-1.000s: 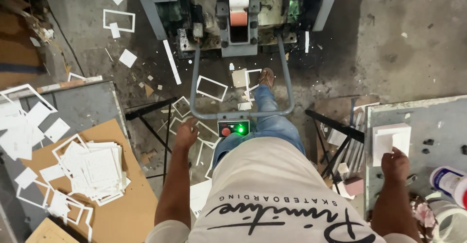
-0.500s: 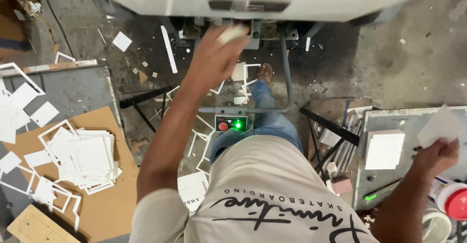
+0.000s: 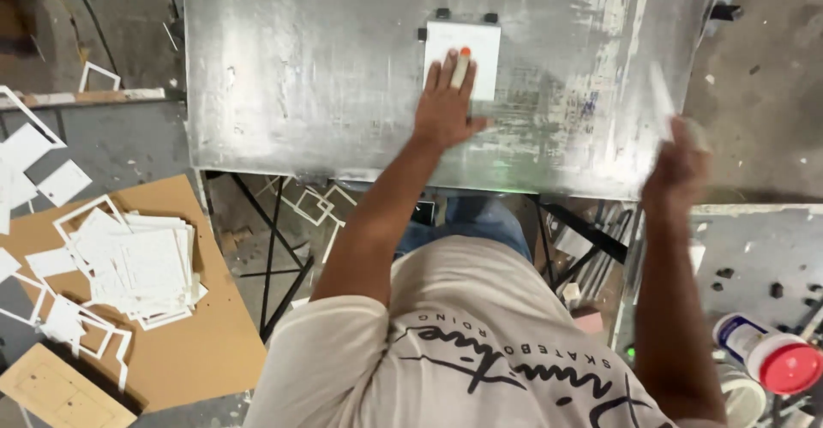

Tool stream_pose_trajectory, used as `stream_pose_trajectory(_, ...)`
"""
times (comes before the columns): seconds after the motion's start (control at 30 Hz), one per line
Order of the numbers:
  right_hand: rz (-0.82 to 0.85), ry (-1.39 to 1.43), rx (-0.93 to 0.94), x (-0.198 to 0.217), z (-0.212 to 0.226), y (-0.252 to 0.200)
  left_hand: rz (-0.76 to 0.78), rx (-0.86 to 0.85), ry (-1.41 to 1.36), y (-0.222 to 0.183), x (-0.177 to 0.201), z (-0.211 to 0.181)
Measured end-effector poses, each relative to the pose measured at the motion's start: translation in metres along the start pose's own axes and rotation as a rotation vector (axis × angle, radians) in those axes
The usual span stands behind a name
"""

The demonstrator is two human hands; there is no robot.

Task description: The recorder is placing white cards into a manual printing press, operating the lever to process them, and stacking the results.

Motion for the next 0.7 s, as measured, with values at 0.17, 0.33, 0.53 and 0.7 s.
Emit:
stream_pose_trajectory(0.17,0.139,-0.085,0.435,-0.119,0.155,0.058,-0.164,-0.137,-0.180,-0.078,-0.026,-0.016)
stream_pose_trajectory(0.33,0.408,-0.431,0.502,-0.238,0.185,0.034,-0.324,-0.226,-0.089,-0.161,-0.065,-0.001)
stream_pose_trajectory(0.53,0.456,-0.343,0.605,-0.287,0.207,0.048,-0.391,-0.168,-0.174,-0.203,-0.021,0.055)
stream_pose_trajectory(0.7,0.496,-0.349,0.625,-0.300,0.207,0.063,-0.469,0.163,-0.146,-0.261,-0.013,0.160)
Point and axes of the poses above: each hand's wrist, its own y-axis towards the middle knuckle, its own x-axis out of the back of the hand, z = x × y, the point moved 8 cm from there along y, towards the middle knuckle, and after that the axes turned 5 degrees about x, right-handed, at the moved point
